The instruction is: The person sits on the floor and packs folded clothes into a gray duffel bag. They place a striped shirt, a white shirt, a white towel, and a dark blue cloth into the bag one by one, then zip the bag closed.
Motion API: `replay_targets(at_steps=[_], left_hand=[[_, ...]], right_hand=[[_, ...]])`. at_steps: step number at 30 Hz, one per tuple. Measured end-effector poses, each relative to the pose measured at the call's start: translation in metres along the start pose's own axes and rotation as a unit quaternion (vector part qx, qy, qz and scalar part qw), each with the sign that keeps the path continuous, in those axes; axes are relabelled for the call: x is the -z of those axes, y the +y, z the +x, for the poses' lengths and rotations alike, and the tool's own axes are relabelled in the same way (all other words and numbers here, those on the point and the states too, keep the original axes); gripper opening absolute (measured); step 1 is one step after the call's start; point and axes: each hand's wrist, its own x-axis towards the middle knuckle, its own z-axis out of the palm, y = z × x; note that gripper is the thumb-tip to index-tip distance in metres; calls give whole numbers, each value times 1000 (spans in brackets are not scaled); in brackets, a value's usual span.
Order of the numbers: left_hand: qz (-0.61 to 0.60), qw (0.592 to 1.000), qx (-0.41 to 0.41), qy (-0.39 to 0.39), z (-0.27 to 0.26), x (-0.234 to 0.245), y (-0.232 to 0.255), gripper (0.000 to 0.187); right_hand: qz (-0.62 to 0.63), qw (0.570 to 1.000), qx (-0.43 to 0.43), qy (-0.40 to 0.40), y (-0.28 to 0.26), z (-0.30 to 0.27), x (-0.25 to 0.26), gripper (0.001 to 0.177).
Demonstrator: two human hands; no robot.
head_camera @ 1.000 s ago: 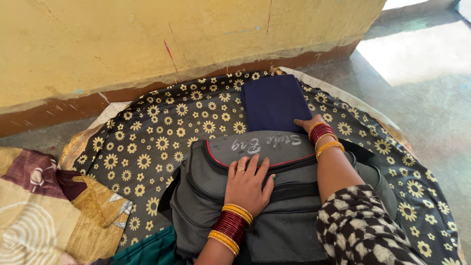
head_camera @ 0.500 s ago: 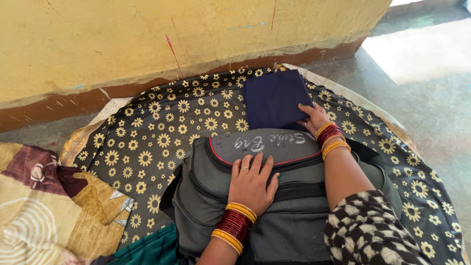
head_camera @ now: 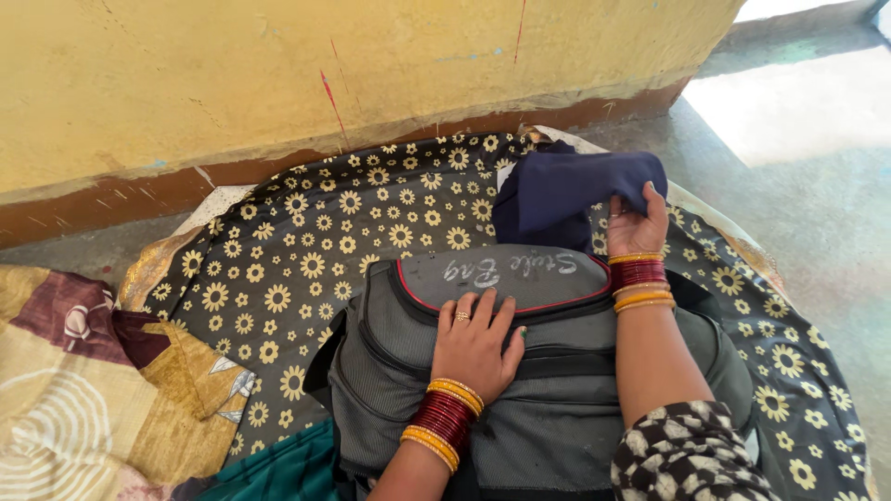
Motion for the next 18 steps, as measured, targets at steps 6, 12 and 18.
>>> replay_targets(at_steps=[6, 12, 18], left_hand=[[1, 1000, -3, 17, 3, 2, -1, 44], [-10, 1000, 3, 2, 5, 7, 1, 55], [-186, 979, 88, -5, -3, -24, -32, 62]], right_hand=[[16, 1000, 10, -13, -7, -20, -29, 23], [54, 996, -2, -68, -24, -101, -103, 26], [114, 992, -30, -39, -28, -232, -125, 27]])
